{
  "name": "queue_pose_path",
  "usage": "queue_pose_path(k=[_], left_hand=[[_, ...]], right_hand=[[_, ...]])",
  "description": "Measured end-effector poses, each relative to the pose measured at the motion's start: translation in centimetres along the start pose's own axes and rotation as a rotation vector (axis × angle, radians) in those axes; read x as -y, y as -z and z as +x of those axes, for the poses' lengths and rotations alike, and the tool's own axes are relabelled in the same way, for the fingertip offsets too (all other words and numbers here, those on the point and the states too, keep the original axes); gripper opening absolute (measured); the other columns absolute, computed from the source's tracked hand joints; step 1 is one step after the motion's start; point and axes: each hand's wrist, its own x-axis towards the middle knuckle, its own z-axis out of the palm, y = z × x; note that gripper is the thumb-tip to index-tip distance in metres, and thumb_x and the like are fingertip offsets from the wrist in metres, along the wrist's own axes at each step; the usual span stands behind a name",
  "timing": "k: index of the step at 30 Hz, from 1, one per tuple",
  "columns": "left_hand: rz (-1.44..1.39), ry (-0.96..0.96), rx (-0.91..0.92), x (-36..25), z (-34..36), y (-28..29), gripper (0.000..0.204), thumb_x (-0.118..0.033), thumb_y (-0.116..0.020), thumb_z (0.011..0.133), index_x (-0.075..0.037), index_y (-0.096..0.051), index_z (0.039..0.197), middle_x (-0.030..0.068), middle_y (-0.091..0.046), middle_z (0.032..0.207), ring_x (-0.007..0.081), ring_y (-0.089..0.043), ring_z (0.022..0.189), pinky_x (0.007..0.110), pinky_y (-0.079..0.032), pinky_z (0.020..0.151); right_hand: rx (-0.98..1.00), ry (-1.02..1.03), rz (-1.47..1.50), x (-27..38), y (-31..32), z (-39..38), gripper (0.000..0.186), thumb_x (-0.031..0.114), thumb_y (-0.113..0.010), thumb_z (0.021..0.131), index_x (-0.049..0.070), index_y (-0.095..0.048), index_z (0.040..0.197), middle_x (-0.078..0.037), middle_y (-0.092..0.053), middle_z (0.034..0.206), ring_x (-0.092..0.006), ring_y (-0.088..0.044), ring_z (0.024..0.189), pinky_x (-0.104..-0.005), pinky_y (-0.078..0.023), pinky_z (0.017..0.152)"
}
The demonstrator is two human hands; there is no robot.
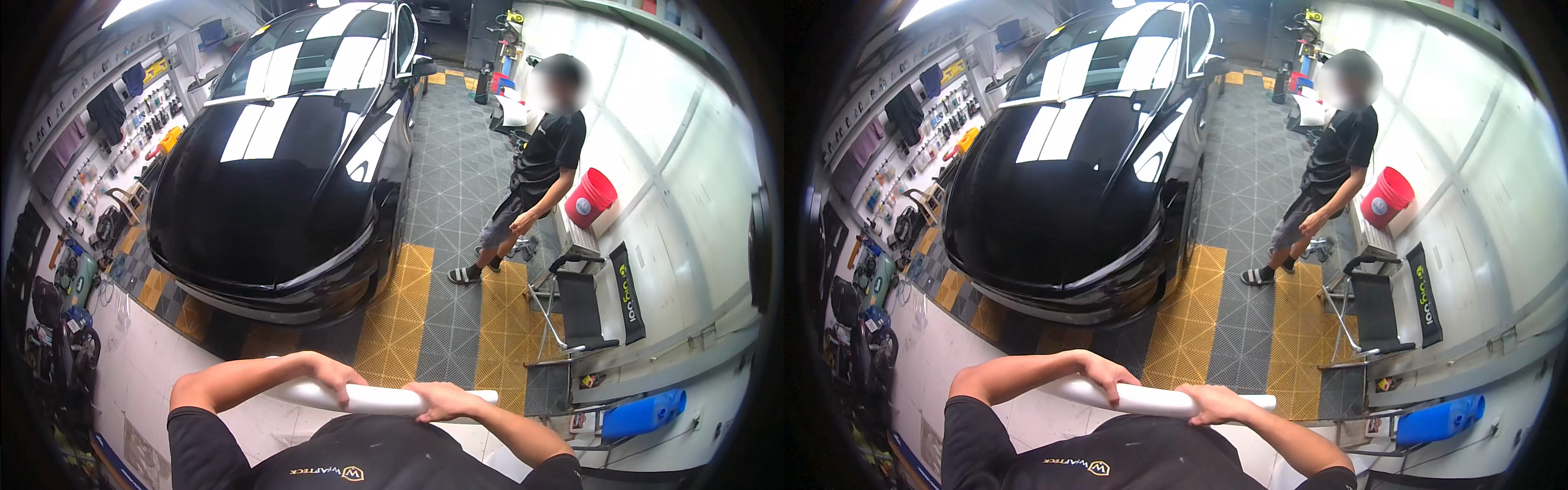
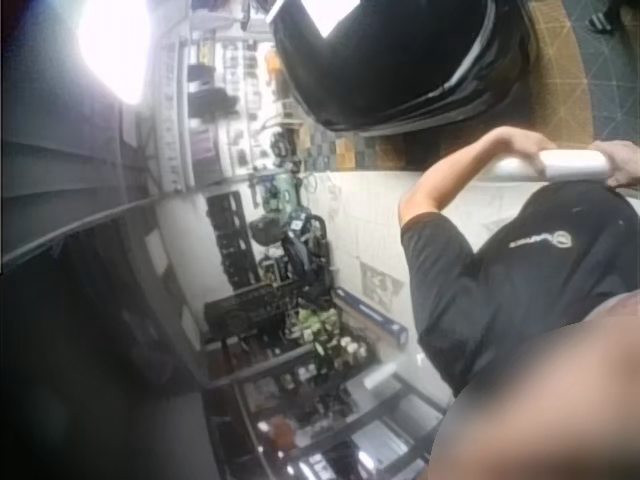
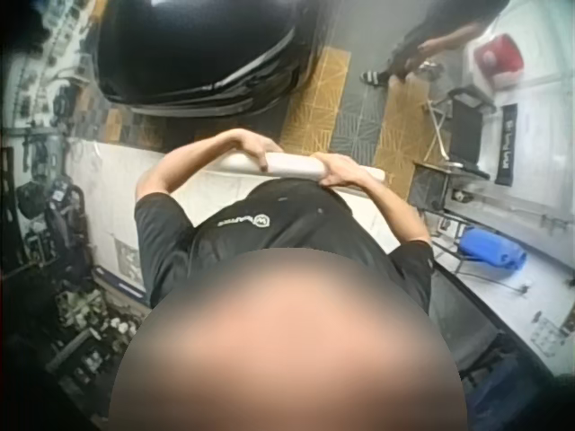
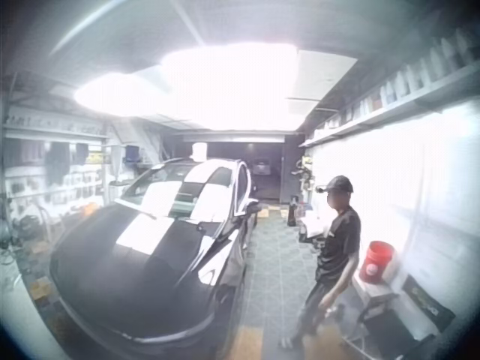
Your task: The person applies a white vinyl wrap to the front bumper of a black car, smoothing it with a squeegee. They then roll up the remaining vinyl and place it inside the car, followed by measuring the hood with a tape measure.
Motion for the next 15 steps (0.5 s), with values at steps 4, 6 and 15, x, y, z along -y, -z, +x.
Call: queue_pose_path(k=[4,6,15], left_hand=[[0.593,0.027,-0.168,0.5,1.0,-0.5,0.095,-0.038,-0.089,0.069,-0.006,-0.045,0.147,0.0208,-0.066,0.124,0.0334,-0.064,0.116,0.041,-0.050,0.097],[0.688,0.173,-0.246,0.7,1.8,-0.9,0.084,-0.028,-0.085,0.073,-0.007,-0.047,0.145,0.0217,-0.066,0.125,0.0353,-0.063,0.118,0.042,-0.049,0.099],[0.764,0.025,-0.218,1.2,2.2,0.6,0.092,-0.026,-0.084,0.072,-0.011,-0.040,0.152,0.0221,-0.062,0.127,0.0365,-0.060,0.122,0.044,-0.050,0.101]], right_hand=[[0.237,-0.039,0.266,-0.3,0.8,0.5,0.074,0.034,-0.082,0.078,0.007,-0.051,0.140,-0.015,-0.069,0.116,-0.0306,-0.065,0.112,-0.0415,-0.050,0.096],[0.316,0.032,0.346,-0.6,0.9,0.6,0.077,0.036,-0.082,0.076,0.007,-0.051,0.140,-0.016,-0.069,0.118,-0.0314,-0.064,0.114,-0.0418,-0.050,0.097],[0.197,0.014,0.301,-2.1,-0.8,1.2,0.068,0.030,-0.081,0.078,0.004,-0.056,0.136,-0.016,-0.068,0.117,-0.0315,-0.064,0.111,-0.0405,-0.050,0.096]])
